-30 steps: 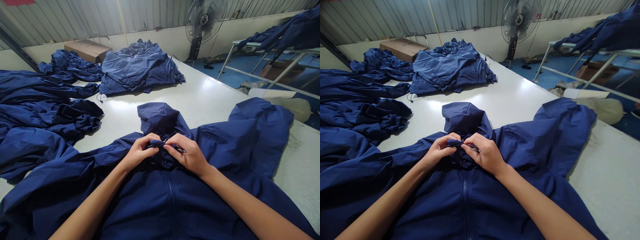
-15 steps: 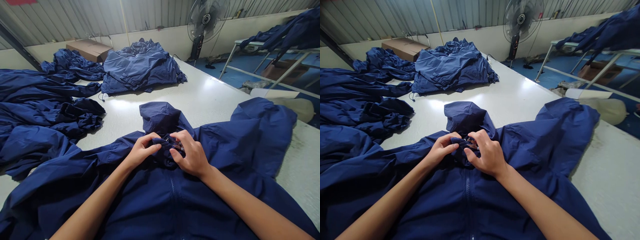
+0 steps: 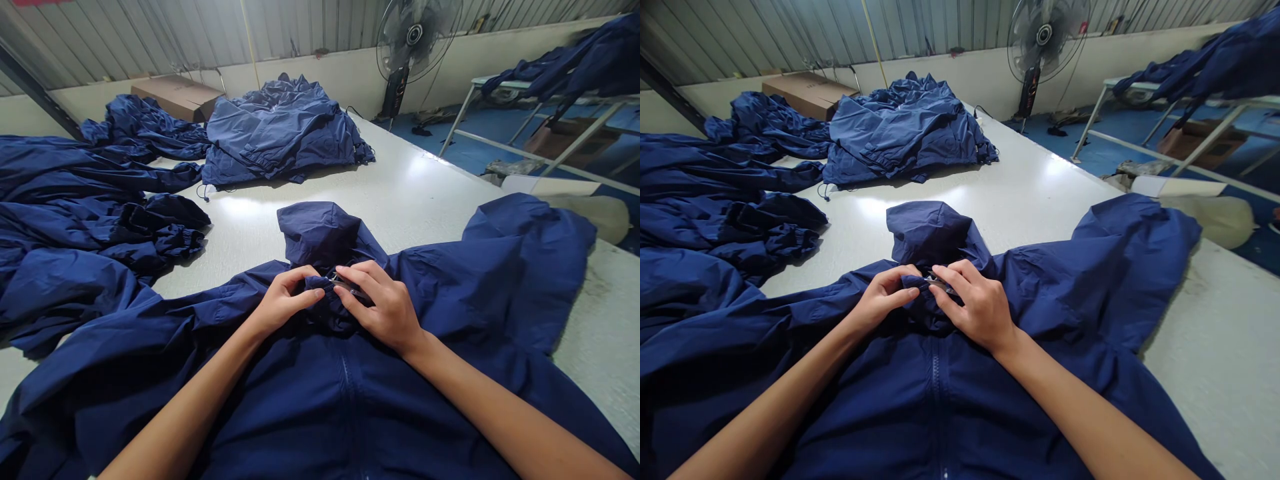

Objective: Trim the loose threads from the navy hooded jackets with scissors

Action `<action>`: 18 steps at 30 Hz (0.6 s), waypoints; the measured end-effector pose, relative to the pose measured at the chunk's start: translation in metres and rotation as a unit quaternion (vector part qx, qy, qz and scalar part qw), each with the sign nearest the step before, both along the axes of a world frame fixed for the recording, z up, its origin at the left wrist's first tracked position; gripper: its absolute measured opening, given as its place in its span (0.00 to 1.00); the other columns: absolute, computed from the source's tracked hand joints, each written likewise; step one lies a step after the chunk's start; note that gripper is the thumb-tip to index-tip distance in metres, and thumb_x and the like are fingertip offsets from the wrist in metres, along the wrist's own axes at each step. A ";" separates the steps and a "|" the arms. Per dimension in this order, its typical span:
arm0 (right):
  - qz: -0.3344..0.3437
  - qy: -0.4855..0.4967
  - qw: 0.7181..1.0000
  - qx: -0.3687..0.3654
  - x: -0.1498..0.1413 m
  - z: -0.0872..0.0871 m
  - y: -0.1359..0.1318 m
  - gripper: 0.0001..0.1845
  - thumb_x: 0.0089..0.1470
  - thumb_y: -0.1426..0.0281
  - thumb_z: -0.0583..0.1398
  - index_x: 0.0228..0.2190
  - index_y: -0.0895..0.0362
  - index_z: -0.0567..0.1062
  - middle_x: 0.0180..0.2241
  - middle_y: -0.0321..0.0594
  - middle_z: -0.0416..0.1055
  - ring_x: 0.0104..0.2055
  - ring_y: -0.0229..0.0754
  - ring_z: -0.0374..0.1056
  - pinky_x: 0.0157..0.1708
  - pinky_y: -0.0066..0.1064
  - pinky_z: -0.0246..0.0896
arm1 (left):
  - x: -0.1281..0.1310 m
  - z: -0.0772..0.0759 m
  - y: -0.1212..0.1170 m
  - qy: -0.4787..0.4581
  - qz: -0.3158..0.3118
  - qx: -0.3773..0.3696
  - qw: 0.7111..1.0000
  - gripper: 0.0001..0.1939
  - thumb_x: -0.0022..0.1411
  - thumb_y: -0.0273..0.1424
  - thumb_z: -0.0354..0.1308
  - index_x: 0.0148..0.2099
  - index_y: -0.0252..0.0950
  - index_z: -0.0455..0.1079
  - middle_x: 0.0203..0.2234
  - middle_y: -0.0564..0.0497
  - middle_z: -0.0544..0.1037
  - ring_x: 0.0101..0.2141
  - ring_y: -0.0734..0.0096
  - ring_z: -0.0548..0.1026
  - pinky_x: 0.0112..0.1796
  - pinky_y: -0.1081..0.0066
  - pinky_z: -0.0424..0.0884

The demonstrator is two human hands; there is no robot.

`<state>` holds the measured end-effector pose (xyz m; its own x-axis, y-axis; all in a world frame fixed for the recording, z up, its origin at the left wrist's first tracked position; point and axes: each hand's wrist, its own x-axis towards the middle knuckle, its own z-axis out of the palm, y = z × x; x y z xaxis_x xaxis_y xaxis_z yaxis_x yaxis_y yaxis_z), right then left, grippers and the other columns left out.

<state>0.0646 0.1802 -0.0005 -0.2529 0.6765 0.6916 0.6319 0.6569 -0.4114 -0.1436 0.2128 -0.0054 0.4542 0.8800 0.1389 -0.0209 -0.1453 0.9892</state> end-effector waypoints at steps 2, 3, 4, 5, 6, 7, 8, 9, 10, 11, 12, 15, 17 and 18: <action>0.003 -0.009 1.000 0.017 0.000 -0.001 0.000 0.14 0.62 0.68 0.60 0.50 0.56 0.75 0.39 0.41 0.76 0.36 0.38 0.74 0.35 0.27 0.72 | 0.000 -0.001 0.000 0.003 0.001 0.002 1.000 0.11 0.58 0.37 0.66 0.35 0.34 0.73 0.28 0.54 0.71 0.31 0.73 0.67 0.34 0.74 0.63; 0.006 -0.014 1.000 0.023 0.000 -0.002 0.000 0.14 0.62 0.68 0.61 0.50 0.56 0.75 0.38 0.42 0.76 0.36 0.38 0.74 0.35 0.27 0.72 | 0.000 -0.001 0.000 0.005 0.001 0.002 1.000 0.11 0.58 0.37 0.66 0.35 0.34 0.73 0.27 0.54 0.71 0.31 0.73 0.67 0.34 0.74 0.63; 0.010 -0.017 0.999 0.027 0.001 -0.002 0.001 0.15 0.62 0.68 0.61 0.50 0.57 0.75 0.38 0.42 0.76 0.35 0.37 0.74 0.35 0.26 0.72 | 0.000 -0.002 0.000 0.008 0.001 0.003 1.000 0.11 0.58 0.37 0.66 0.34 0.35 0.73 0.27 0.54 0.71 0.30 0.73 0.67 0.34 0.74 0.63; 0.013 -0.018 0.999 0.029 0.001 -0.002 0.001 0.15 0.62 0.68 0.61 0.50 0.57 0.76 0.38 0.42 0.76 0.35 0.37 0.74 0.35 0.26 0.72 | 0.000 -0.002 0.000 0.011 0.001 0.004 1.000 0.11 0.58 0.37 0.66 0.34 0.35 0.73 0.27 0.54 0.71 0.30 0.73 0.67 0.34 0.74 0.63; 0.015 -0.017 0.999 0.030 0.001 -0.002 0.001 0.15 0.62 0.68 0.61 0.50 0.58 0.76 0.38 0.43 0.76 0.35 0.37 0.74 0.35 0.26 0.72 | 0.000 -0.002 0.001 0.014 0.001 0.007 1.000 0.11 0.58 0.37 0.66 0.34 0.35 0.73 0.27 0.54 0.71 0.30 0.73 0.67 0.34 0.74 0.63; 0.017 -0.015 0.999 0.030 0.001 -0.002 0.001 0.15 0.62 0.69 0.61 0.50 0.58 0.76 0.38 0.43 0.76 0.35 0.37 0.74 0.35 0.26 0.72 | 0.000 -0.002 0.001 0.016 0.000 0.010 1.000 0.11 0.58 0.37 0.66 0.34 0.35 0.73 0.27 0.54 0.71 0.30 0.73 0.67 0.34 0.74 0.63; 0.019 -0.014 0.999 0.028 0.001 -0.002 0.001 0.15 0.62 0.69 0.61 0.50 0.58 0.76 0.38 0.43 0.76 0.35 0.37 0.74 0.35 0.26 0.72 | 0.000 -0.002 0.001 0.019 0.000 0.012 1.000 0.11 0.58 0.37 0.66 0.34 0.35 0.73 0.27 0.54 0.71 0.30 0.73 0.67 0.34 0.74 0.63; 0.020 -0.012 0.999 0.028 0.001 -0.002 0.001 0.15 0.62 0.69 0.61 0.50 0.58 0.76 0.38 0.43 0.75 0.35 0.37 0.74 0.36 0.26 0.72 | 0.000 -0.002 0.001 0.019 -0.001 0.015 1.000 0.11 0.58 0.37 0.66 0.34 0.35 0.73 0.27 0.54 0.71 0.30 0.73 0.67 0.34 0.74 0.63; 0.021 -0.011 0.999 0.028 0.001 -0.002 0.000 0.15 0.63 0.69 0.61 0.50 0.57 0.76 0.38 0.43 0.75 0.36 0.37 0.74 0.36 0.26 0.72 | 0.000 -0.002 0.001 0.019 -0.001 0.016 1.000 0.11 0.58 0.37 0.65 0.34 0.35 0.73 0.27 0.54 0.71 0.30 0.73 0.67 0.34 0.74 0.63; 0.022 -0.010 0.999 0.029 0.001 -0.003 0.000 0.15 0.63 0.69 0.61 0.50 0.57 0.76 0.39 0.43 0.75 0.36 0.37 0.74 0.37 0.27 0.73 | 0.000 -0.002 0.001 0.019 -0.002 0.017 1.000 0.11 0.59 0.37 0.65 0.35 0.35 0.72 0.27 0.54 0.71 0.30 0.73 0.67 0.34 0.74 0.63; 0.024 -0.011 0.999 0.030 0.001 -0.003 0.000 0.15 0.63 0.69 0.61 0.51 0.57 0.76 0.39 0.43 0.75 0.36 0.37 0.74 0.37 0.27 0.73 | 0.000 -0.002 0.001 0.018 -0.003 0.016 1.000 0.10 0.59 0.37 0.65 0.34 0.35 0.72 0.27 0.54 0.71 0.30 0.73 0.67 0.34 0.74 0.63; 0.028 -0.013 0.999 0.037 0.001 -0.004 -0.001 0.16 0.62 0.70 0.61 0.51 0.58 0.76 0.39 0.44 0.75 0.36 0.38 0.74 0.37 0.27 0.73 | -0.001 -0.001 0.001 0.019 -0.007 0.015 1.000 0.10 0.59 0.36 0.65 0.34 0.34 0.71 0.27 0.55 0.70 0.30 0.74 0.66 0.33 0.74 0.62; 0.030 -0.014 0.999 0.038 0.001 -0.004 -0.001 0.16 0.62 0.70 0.61 0.51 0.59 0.76 0.39 0.44 0.75 0.36 0.38 0.74 0.37 0.27 0.73 | -0.001 -0.001 0.001 0.020 -0.009 0.017 1.000 0.10 0.59 0.36 0.64 0.33 0.34 0.71 0.27 0.55 0.69 0.30 0.74 0.66 0.33 0.74 0.62; 0.031 -0.015 0.999 0.037 0.001 -0.004 -0.001 0.16 0.62 0.70 0.61 0.51 0.59 0.76 0.39 0.44 0.75 0.35 0.38 0.74 0.37 0.27 0.73 | -0.001 -0.001 0.001 0.020 -0.010 0.017 1.000 0.10 0.59 0.36 0.64 0.33 0.34 0.71 0.27 0.55 0.69 0.30 0.73 0.66 0.33 0.74 0.62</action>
